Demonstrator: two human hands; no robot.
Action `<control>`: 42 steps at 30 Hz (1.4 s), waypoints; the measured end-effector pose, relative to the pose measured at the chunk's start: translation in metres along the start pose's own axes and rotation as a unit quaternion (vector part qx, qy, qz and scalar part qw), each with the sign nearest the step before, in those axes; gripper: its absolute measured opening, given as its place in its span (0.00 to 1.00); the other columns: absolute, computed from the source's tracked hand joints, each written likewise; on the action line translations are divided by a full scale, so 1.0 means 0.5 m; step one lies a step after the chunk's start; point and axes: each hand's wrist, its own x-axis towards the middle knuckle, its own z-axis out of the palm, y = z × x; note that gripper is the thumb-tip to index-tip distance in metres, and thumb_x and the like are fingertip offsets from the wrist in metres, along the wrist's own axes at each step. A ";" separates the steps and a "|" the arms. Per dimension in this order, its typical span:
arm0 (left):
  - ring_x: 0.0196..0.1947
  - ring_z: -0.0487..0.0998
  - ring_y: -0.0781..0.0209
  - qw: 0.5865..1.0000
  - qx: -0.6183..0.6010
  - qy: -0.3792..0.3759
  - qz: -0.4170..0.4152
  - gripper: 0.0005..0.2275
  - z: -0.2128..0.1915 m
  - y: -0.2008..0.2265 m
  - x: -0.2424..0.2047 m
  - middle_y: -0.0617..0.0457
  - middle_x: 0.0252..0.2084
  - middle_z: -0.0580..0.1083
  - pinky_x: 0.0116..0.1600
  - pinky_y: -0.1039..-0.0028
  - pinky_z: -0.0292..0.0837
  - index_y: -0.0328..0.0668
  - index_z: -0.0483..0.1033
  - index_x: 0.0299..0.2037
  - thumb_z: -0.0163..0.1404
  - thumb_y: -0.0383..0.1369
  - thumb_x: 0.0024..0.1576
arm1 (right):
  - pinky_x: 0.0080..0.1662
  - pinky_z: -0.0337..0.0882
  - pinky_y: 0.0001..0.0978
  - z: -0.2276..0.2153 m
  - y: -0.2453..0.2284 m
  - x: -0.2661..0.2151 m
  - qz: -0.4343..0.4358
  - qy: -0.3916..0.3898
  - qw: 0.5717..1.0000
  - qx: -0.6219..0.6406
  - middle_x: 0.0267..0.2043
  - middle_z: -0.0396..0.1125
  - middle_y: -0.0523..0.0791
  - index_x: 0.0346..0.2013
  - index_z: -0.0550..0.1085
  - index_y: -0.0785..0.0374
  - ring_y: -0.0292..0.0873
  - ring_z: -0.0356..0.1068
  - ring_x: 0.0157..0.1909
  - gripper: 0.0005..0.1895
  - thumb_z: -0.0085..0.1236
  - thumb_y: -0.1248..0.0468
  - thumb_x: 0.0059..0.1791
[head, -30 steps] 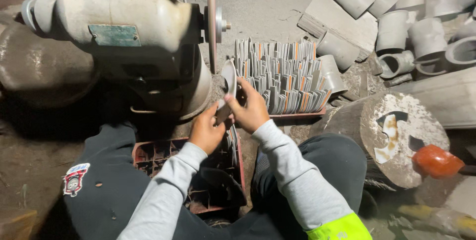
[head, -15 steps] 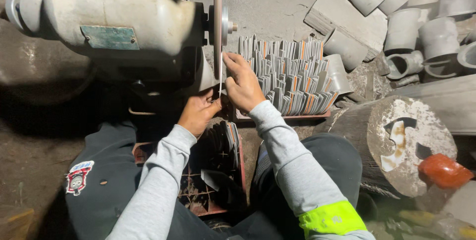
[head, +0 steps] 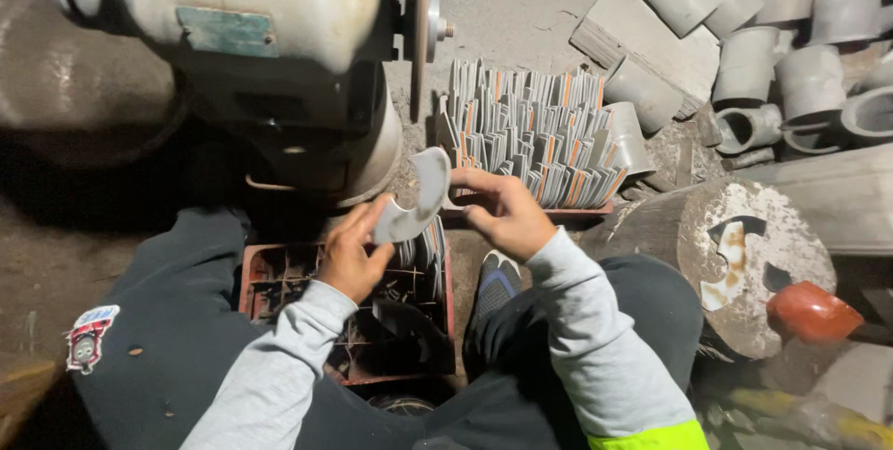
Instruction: The person sits on the floor and repeatedly picks up small ceramic tile pieces from a crate, presses their edges against a rotating grinding wheel to smooth them, and places the finished pieces into a nearby tray. The process is repeated continuously for multiple pieces.
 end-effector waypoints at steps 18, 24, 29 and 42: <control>0.55 0.76 0.57 0.984 -0.105 -0.081 -0.116 0.29 0.028 -0.023 0.037 0.46 0.57 0.74 0.57 0.70 0.75 0.30 0.64 0.66 0.58 0.21 0.52 | 0.61 0.68 0.30 0.025 0.023 0.046 -0.008 0.074 0.996 -0.048 0.59 0.68 0.49 0.66 0.66 0.71 0.40 0.68 0.60 0.28 0.46 0.77 0.49; 0.52 0.76 0.65 0.927 -0.332 -0.103 -0.138 0.20 0.063 -0.084 0.112 0.51 0.52 0.77 0.59 0.73 0.73 0.26 0.73 0.59 0.56 0.21 0.55 | 0.52 0.72 0.32 0.025 0.025 0.152 -0.042 0.146 0.958 -0.244 0.59 0.66 0.52 0.64 0.68 0.67 0.46 0.72 0.50 0.31 0.47 0.74 0.44; 0.53 0.75 0.66 0.919 -0.356 -0.096 -0.140 0.20 0.067 -0.084 0.132 0.52 0.53 0.76 0.60 0.74 0.72 0.28 0.72 0.60 0.57 0.21 0.56 | 0.54 0.73 0.33 0.008 0.031 0.166 -0.070 0.151 0.951 -0.262 0.61 0.66 0.52 0.64 0.69 0.67 0.50 0.73 0.54 0.32 0.46 0.74 0.43; 0.33 0.77 0.63 0.896 -0.354 -0.088 -0.251 0.14 0.021 -0.038 0.222 0.50 0.36 0.77 0.36 0.75 0.73 0.26 0.77 0.46 0.60 0.31 0.56 | 0.63 0.68 0.37 -0.020 0.107 0.271 -0.029 0.213 0.944 -0.250 0.59 0.68 0.54 0.60 0.71 0.71 0.54 0.71 0.61 0.29 0.45 0.75 0.44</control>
